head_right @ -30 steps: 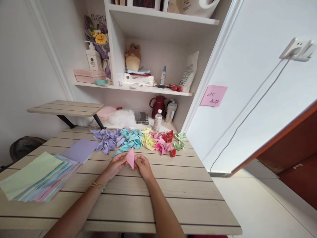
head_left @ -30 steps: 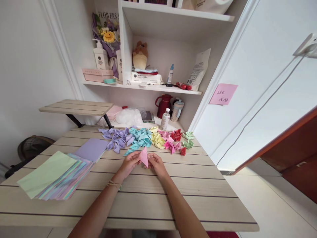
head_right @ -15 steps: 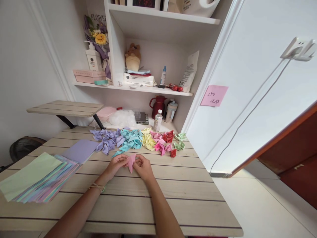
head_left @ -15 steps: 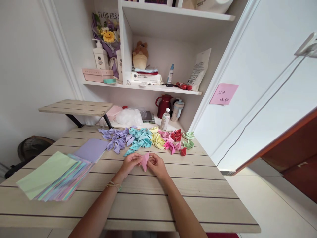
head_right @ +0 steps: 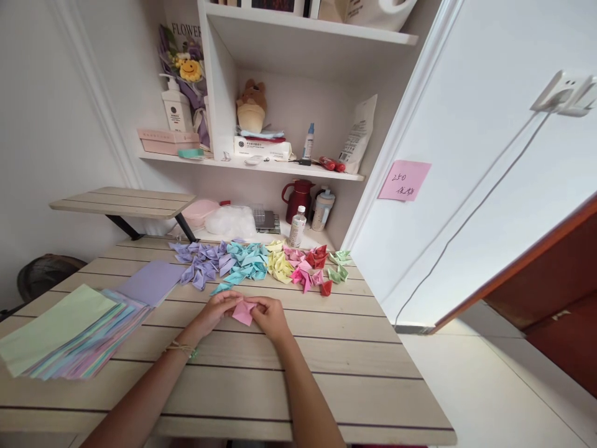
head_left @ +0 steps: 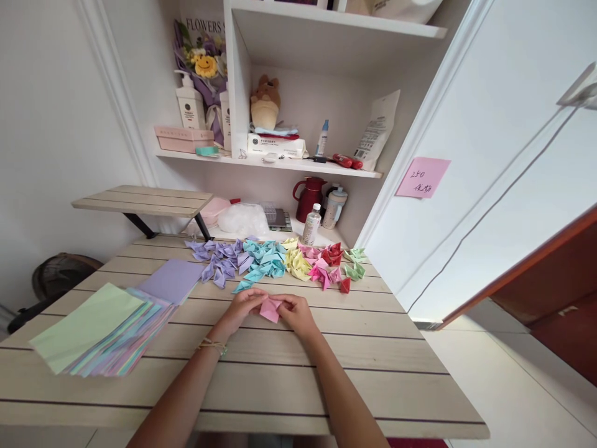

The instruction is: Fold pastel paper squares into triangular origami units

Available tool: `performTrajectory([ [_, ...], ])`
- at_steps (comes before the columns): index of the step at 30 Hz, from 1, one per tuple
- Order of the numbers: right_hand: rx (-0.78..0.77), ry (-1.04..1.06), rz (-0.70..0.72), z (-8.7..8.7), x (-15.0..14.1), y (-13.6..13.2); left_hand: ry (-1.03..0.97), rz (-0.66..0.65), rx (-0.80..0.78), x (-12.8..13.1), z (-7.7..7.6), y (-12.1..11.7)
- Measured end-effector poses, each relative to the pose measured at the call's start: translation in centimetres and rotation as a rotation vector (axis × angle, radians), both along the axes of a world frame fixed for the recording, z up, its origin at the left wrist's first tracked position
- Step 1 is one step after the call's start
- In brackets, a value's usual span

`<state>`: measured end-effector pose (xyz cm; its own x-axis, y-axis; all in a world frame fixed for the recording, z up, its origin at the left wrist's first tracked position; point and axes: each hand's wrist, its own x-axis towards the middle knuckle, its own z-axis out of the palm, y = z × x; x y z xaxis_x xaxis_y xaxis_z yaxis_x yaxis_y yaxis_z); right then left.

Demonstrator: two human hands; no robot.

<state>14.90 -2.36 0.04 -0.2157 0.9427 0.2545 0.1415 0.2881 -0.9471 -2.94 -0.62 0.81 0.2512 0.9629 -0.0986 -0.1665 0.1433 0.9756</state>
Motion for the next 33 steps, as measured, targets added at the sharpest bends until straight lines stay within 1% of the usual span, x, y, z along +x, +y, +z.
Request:
performTrajectory([
  [3,-0.107,0.098,0.164,0.6,0.5,-0.2,0.029,-0.008,0.031,-0.3,-0.3,0.2],
  [5,-0.141,0.145,0.206,0.9,0.6,-0.3,0.027,-0.013,0.051,-0.4,-0.4,0.3],
  [8,-0.149,0.155,0.165,1.0,0.5,-0.3,0.002,0.012,0.066,-0.2,-0.5,0.3],
  [10,-0.146,0.172,0.087,0.9,0.5,-0.1,-0.03,0.041,0.063,0.0,-0.3,0.2],
  [13,-0.142,0.228,-0.038,0.5,0.5,0.3,-0.076,0.051,0.049,0.2,-0.1,0.0],
  [15,-0.14,0.269,-0.073,0.4,0.5,0.6,-0.084,0.045,0.038,0.3,0.0,-0.1],
  [18,-0.137,0.313,-0.06,0.2,0.7,0.8,-0.122,0.034,0.019,0.2,0.2,-0.1],
  [21,-0.143,0.301,-0.039,0.2,0.9,0.9,-0.156,0.0,0.01,0.1,0.4,-0.1],
  [23,-0.147,0.274,-0.026,0.3,1.0,0.8,-0.114,0.0,0.013,0.1,0.4,-0.2],
  [29,-0.135,0.245,0.022,0.8,0.9,0.3,0.037,0.072,0.079,0.2,0.2,-0.3],
  [33,-0.133,0.282,-0.032,0.9,0.4,0.2,0.05,0.027,0.099,0.3,0.2,0.0],
])
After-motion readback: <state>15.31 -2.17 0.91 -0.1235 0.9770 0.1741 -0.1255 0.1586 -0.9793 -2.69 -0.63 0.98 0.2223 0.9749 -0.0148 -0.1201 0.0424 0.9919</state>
